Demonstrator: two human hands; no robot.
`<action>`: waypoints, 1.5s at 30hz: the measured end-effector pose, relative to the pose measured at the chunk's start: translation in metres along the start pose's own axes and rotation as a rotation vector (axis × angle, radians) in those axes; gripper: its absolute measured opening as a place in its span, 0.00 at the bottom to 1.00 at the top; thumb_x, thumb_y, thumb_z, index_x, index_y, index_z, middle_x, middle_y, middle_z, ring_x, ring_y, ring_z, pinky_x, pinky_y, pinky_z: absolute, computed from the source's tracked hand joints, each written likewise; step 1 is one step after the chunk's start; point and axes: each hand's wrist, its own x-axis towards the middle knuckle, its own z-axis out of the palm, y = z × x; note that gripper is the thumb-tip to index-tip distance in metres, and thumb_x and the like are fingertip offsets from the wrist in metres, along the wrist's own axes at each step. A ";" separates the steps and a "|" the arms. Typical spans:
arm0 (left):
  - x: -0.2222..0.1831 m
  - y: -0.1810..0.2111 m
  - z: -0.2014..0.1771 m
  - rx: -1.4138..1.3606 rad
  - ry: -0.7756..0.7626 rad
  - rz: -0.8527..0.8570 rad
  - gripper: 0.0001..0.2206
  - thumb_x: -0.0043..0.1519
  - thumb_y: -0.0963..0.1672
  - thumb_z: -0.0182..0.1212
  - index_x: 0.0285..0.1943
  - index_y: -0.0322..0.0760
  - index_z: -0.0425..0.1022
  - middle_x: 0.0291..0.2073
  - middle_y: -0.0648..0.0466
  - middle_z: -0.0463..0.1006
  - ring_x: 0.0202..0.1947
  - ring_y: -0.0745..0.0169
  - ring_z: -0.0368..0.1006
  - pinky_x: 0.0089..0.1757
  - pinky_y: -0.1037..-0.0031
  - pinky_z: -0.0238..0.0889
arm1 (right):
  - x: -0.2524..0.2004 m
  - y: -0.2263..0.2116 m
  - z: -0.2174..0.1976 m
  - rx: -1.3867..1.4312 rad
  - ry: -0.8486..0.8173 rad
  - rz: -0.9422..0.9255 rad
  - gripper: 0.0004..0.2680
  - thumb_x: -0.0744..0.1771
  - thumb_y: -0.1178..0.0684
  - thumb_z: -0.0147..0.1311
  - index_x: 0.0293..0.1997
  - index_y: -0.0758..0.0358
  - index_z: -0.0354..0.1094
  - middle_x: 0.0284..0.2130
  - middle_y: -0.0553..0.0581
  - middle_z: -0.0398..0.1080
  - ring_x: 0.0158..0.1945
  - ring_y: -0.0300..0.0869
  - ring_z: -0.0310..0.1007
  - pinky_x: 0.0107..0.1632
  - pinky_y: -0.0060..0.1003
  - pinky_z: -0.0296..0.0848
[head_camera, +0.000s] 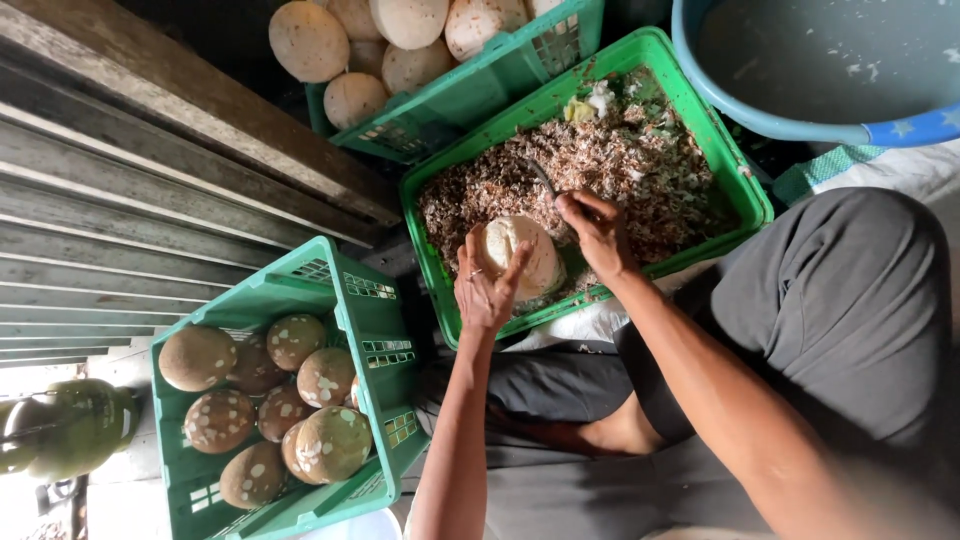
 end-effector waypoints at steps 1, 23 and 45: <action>-0.002 -0.005 0.000 0.001 -0.002 -0.001 0.45 0.52 0.68 0.57 0.73 0.45 0.58 0.54 0.39 0.70 0.44 0.41 0.78 0.45 0.52 0.72 | 0.001 0.004 0.000 0.000 0.001 0.002 0.04 0.71 0.57 0.55 0.43 0.65 0.74 0.35 0.58 0.74 0.41 0.40 0.71 0.49 0.40 0.72; 0.009 -0.035 0.013 0.022 0.117 0.581 0.49 0.33 0.56 0.79 0.67 0.40 0.66 0.58 0.44 0.70 0.59 0.42 0.70 0.56 0.59 0.65 | 0.011 0.003 0.010 -0.262 -0.253 -0.355 0.02 0.67 0.59 0.58 0.36 0.61 0.75 0.34 0.61 0.72 0.42 0.52 0.74 0.49 0.43 0.71; -0.002 -0.021 0.029 0.026 0.248 0.391 0.49 0.29 0.51 0.81 0.66 0.40 0.66 0.57 0.43 0.71 0.57 0.37 0.70 0.54 0.49 0.67 | 0.020 -0.016 0.012 -0.492 -0.272 -0.505 0.04 0.69 0.53 0.57 0.38 0.60 0.75 0.39 0.58 0.73 0.46 0.51 0.75 0.49 0.42 0.74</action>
